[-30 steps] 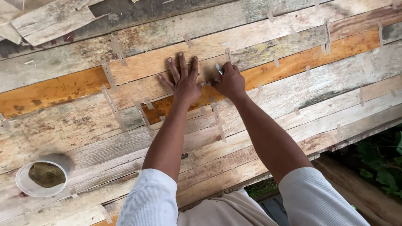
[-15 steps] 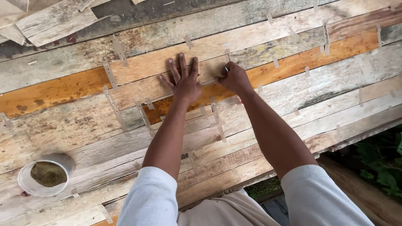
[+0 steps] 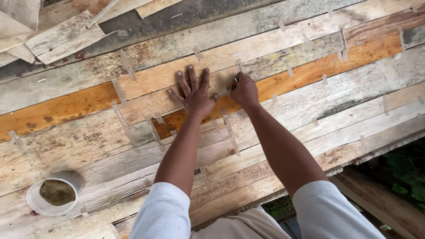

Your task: Applying wood filler to gaps between wooden planks on a large surface using a small scraper.

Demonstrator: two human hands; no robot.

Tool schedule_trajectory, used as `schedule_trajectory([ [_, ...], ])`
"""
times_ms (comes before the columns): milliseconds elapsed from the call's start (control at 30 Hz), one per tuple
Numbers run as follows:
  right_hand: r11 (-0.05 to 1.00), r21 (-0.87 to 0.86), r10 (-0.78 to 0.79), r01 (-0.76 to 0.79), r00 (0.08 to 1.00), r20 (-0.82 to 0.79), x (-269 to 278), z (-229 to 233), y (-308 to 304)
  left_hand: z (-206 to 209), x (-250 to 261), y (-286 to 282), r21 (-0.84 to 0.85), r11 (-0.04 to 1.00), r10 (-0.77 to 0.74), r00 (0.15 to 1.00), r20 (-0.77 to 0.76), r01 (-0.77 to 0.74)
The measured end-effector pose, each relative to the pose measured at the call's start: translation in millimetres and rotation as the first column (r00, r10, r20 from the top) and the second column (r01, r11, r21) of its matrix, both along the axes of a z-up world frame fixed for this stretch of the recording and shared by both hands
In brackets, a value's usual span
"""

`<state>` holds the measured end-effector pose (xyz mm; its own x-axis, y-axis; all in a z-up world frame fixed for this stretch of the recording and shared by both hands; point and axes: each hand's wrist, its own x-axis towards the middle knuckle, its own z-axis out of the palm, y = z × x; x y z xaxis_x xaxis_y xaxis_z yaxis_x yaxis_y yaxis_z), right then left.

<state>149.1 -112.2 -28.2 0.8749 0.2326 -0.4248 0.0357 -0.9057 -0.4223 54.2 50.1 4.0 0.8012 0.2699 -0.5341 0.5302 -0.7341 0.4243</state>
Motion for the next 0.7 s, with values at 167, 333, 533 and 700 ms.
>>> schedule_trajectory([
  [167,0.999,0.022,0.044,-0.043,0.998,-0.043,14,-18,-15,-3,0,3,-0.021,1.000,-0.002,1.000,0.012,0.003],
  [333,0.998,0.020,0.062,-0.060,0.994,-0.087,9,-4,-11,4,-3,-3,0.016,1.000,-0.020,1.000,-0.007,0.020],
  [533,0.997,-0.081,-0.017,0.014,0.999,-0.032,-10,16,8,15,-4,-8,0.026,0.999,0.020,1.000,0.011,-0.020],
  [700,0.995,-0.029,0.096,-0.095,0.994,0.045,-5,11,-1,18,-2,-2,0.020,1.000,-0.012,0.999,0.029,0.011],
])
